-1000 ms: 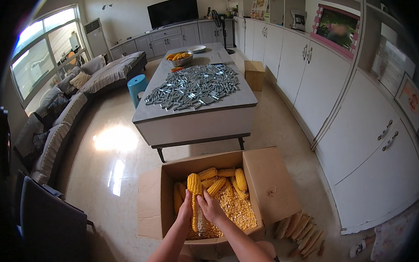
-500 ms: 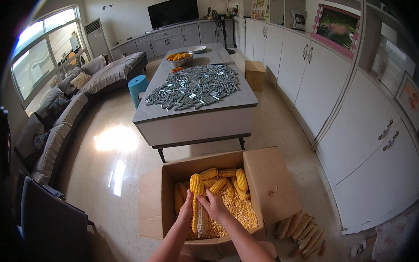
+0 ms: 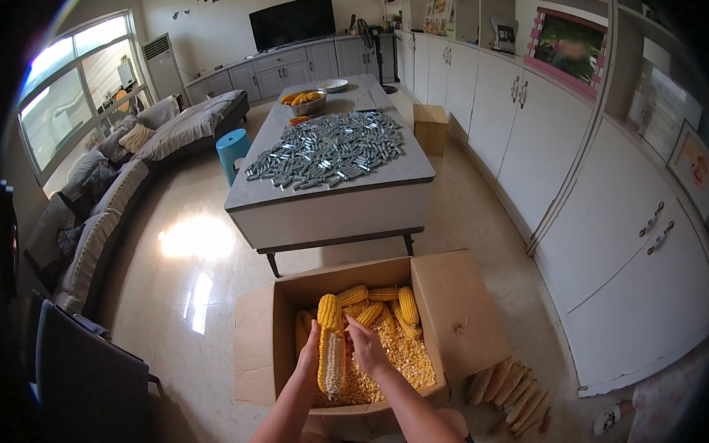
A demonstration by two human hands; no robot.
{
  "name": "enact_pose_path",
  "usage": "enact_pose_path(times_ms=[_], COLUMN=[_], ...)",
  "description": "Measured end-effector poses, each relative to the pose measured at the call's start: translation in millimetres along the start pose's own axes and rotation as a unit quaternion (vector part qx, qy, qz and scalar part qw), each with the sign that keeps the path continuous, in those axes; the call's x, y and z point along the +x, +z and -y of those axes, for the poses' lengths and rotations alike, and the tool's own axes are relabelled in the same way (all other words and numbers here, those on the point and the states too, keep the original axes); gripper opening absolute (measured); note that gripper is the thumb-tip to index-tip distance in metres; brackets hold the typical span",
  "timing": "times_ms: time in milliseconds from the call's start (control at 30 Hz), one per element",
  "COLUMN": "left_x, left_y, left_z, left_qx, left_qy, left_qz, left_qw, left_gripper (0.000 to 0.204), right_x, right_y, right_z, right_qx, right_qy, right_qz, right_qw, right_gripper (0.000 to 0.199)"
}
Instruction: The person sits on the floor and shucks corn cobs by hand, removing kernels into a cardboard box. The person handles multiple cobs one by one, rotating them to strip the kernels off the cob.
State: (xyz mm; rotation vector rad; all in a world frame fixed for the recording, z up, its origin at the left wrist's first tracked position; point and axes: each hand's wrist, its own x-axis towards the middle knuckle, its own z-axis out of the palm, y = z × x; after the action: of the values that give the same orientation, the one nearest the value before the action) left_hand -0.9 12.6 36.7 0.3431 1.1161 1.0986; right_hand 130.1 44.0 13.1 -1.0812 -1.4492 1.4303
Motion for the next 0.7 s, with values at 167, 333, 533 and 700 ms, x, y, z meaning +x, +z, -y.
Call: enact_pose_path(times_ms=[167, 333, 533, 700], left_x=[4, -13, -9, -10], left_y=[1, 21, 22, 24], left_z=[7, 4, 12, 10], left_qx=[-0.005, 0.035, 0.25, 0.214], left_qy=[-0.033, -0.077, 0.097, 0.108], left_qz=[0.011, 0.044, 0.032, 0.12], left_qw=[0.999, 0.995, 0.963, 0.963], left_gripper=[0.06, 0.06, 0.049, 0.039], right_x=[8, 14, 9, 4], right_y=[6, -11, -4, -11], right_z=[2, -18, -17, -2], right_qx=[0.045, 0.412, 0.249, 0.301], right_qy=[-0.04, 0.13, 0.055, 0.07], right_qz=[-0.095, 0.084, -0.055, -0.06], right_qw=[0.994, 0.898, 0.965, 0.949], right_gripper=[0.047, 0.048, 0.051, 0.046])
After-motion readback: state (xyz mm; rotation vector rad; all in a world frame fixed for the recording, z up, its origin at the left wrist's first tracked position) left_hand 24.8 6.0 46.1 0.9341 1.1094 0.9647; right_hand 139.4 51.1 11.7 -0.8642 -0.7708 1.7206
